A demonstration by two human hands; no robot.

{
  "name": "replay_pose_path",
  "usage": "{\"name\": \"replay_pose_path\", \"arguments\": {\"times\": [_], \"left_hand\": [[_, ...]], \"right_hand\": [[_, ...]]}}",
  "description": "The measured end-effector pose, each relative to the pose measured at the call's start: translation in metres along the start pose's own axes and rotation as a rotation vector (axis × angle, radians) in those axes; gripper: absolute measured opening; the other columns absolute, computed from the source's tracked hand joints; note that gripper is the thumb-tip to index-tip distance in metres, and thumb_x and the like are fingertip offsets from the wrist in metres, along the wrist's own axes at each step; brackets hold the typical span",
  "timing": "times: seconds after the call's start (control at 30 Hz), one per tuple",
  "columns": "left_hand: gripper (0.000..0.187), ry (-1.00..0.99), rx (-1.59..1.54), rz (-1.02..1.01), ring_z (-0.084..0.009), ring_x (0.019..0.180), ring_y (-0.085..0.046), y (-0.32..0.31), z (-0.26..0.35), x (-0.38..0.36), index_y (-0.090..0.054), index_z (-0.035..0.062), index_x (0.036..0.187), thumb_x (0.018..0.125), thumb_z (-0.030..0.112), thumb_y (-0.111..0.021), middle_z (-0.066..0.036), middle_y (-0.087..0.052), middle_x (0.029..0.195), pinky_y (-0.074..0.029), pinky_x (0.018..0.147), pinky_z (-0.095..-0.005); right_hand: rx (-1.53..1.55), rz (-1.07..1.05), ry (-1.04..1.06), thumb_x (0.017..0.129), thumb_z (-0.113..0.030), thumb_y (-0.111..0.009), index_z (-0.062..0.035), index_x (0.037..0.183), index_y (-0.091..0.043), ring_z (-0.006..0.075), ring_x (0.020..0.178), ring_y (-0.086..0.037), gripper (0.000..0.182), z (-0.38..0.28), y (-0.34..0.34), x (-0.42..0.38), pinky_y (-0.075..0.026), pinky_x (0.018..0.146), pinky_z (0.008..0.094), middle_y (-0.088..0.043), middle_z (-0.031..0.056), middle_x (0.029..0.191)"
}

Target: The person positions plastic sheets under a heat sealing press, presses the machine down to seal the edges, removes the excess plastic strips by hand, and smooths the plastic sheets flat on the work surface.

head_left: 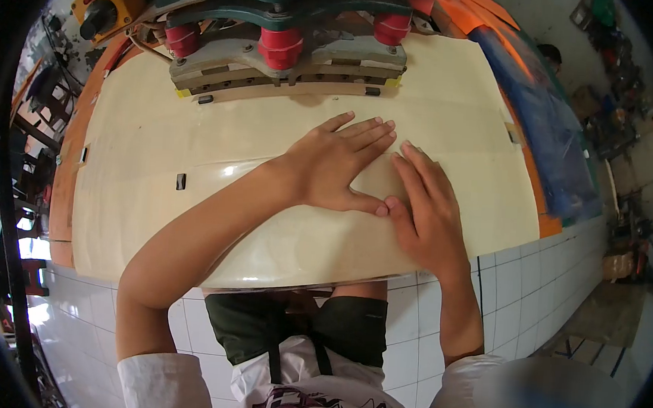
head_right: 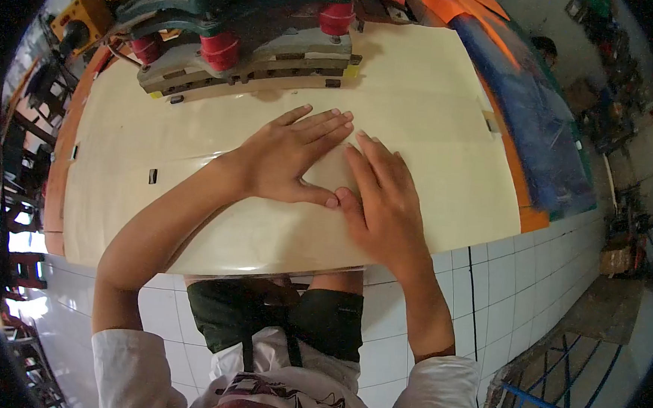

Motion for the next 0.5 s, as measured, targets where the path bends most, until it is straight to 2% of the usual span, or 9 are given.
{"name": "replay_pose_path", "arguments": {"times": [0.07,0.2,0.4,0.5], "left_hand": [[0.106,0.006,0.020,-0.019,-0.0305,0.144,-0.035,-0.002,0.000,0.000,-0.035,-0.0027,0.148,0.079,0.075,-0.058,-0.021,-0.039,0.153,-0.023,0.120,-0.0491],[0.107,0.020,0.006,-0.003,-0.0309,0.144,-0.035,-0.002,-0.001,-0.001,-0.034,-0.0024,0.149,0.080,0.075,-0.058,-0.021,-0.039,0.152,-0.022,0.120,-0.0490],[0.098,0.020,0.143,0.030,-0.0325,0.141,-0.040,0.013,0.013,-0.005,-0.042,-0.0051,0.144,0.083,0.071,-0.056,-0.022,-0.043,0.150,-0.026,0.117,-0.0497],[0.089,0.191,0.294,-0.048,-0.0346,0.140,-0.041,0.012,0.024,-0.026,-0.045,-0.0066,0.141,0.089,0.065,-0.052,-0.023,-0.044,0.149,-0.028,0.116,-0.0499]], "right_hand": [[-0.076,-0.042,0.075,0.095,-0.018,-0.053,-0.0044,0.136,-0.054,0.0342,0.135,-0.045,0.043,-0.006,-0.005,0.001,-0.030,0.113,0.0548,-0.051,0.0147,0.144],[-0.149,-0.106,0.081,0.096,-0.017,-0.052,-0.0057,0.137,-0.053,0.0326,0.136,-0.044,0.043,-0.002,-0.013,-0.002,-0.028,0.114,0.0548,-0.050,0.0132,0.145],[-0.151,-0.111,0.082,0.097,-0.019,-0.051,-0.0076,0.137,-0.053,0.0309,0.138,-0.043,0.042,-0.001,-0.014,-0.002,-0.026,0.116,0.0544,-0.050,0.0114,0.145],[-0.130,-0.128,0.066,0.097,-0.021,-0.052,-0.0082,0.137,-0.053,0.0308,0.138,-0.043,0.042,-0.002,-0.016,-0.001,-0.026,0.116,0.0542,-0.049,0.0109,0.146]]}}
Point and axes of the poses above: each hand's wrist, its own x-axis towards the middle knuckle, its own y-axis out of the back of the hand, z = x × y, the point moved 8 cm from there along x, towards the middle knuckle
